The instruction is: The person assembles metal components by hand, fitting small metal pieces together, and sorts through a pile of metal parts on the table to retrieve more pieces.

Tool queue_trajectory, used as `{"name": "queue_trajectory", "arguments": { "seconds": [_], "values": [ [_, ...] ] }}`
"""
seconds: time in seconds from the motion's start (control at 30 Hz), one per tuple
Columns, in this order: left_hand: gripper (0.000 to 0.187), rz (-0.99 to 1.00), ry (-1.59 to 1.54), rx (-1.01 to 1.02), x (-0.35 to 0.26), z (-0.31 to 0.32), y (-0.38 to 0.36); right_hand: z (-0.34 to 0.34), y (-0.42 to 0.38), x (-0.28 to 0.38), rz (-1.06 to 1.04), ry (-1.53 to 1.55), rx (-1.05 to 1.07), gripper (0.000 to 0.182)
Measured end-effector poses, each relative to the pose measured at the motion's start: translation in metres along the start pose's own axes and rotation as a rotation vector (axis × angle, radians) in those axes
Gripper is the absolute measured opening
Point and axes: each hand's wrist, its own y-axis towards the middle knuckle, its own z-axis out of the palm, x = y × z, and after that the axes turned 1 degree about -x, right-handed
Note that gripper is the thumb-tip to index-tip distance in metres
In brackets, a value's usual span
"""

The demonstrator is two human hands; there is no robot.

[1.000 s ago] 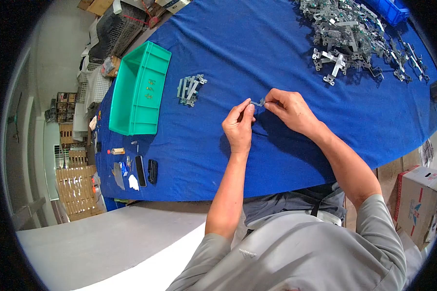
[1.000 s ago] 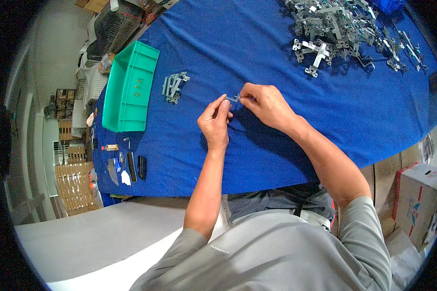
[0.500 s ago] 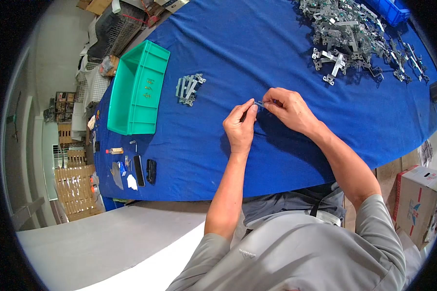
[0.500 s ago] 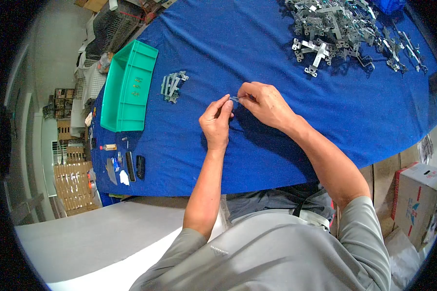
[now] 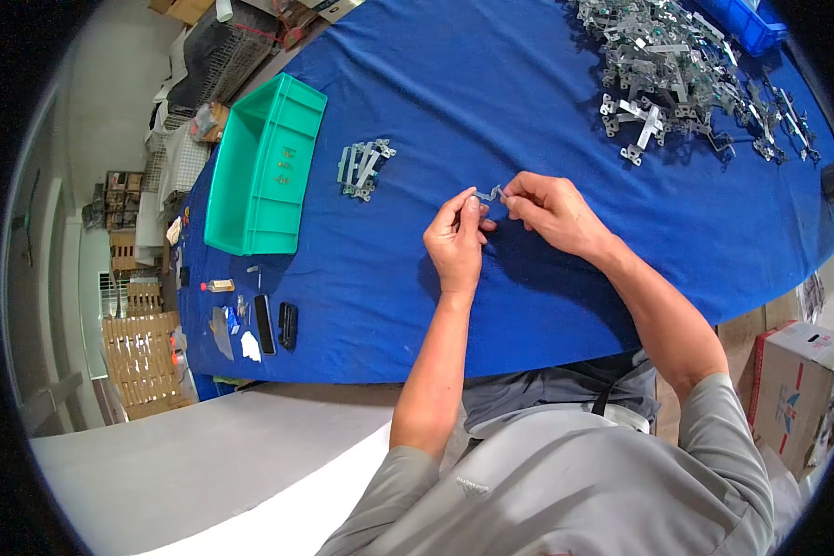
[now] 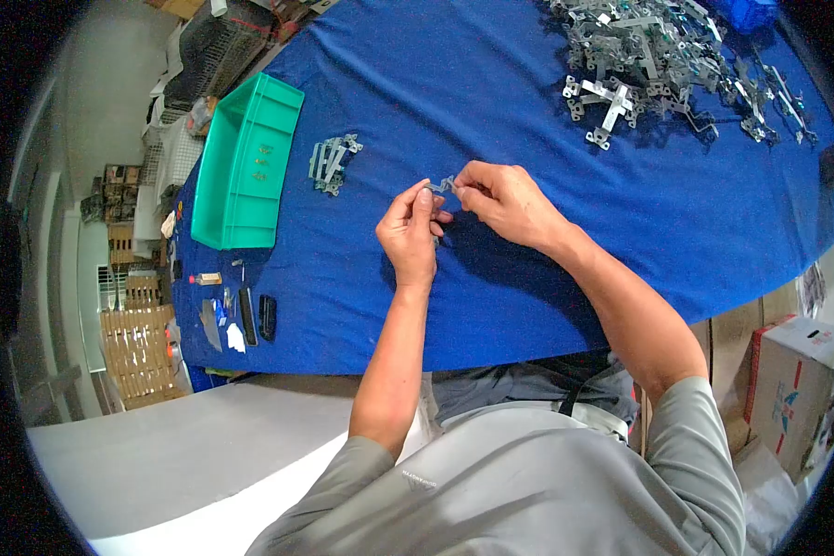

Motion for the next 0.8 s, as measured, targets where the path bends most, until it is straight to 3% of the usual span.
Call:
{"name": "queue_trajectory", "arguments": {
  "seconds": [0.37, 0.47, 0.57, 0.67, 0.8],
  "values": [
    [0.024, 0.009, 0.022, -0.002, 0.000, 0.000, 0.000, 0.000, -0.004, 0.009, -0.077, -0.155, -0.032, 0.016],
    [0.022, 0.048, 0.041, 0.003, 0.003, -0.001, 0.000, 0.001, -0.001, -0.002, -0.299, -0.256, -0.137, 0.013],
    [0.019, 0.098, 0.094, 0.011, 0.005, -0.003, 0.002, 0.003, 0.000, -0.006, -0.360, -0.309, -0.170, 0.013],
    [0.018, 0.093, 0.110, 0.009, 0.006, -0.002, 0.002, 0.002, -0.002, -0.001, -0.219, -0.250, -0.144, 0.014],
    [0.017, 0.101, 0.153, 0.016, 0.004, -0.001, 0.001, 0.004, -0.003, 0.005, -0.186, -0.157, -0.150, 0.014]
  ]
}}
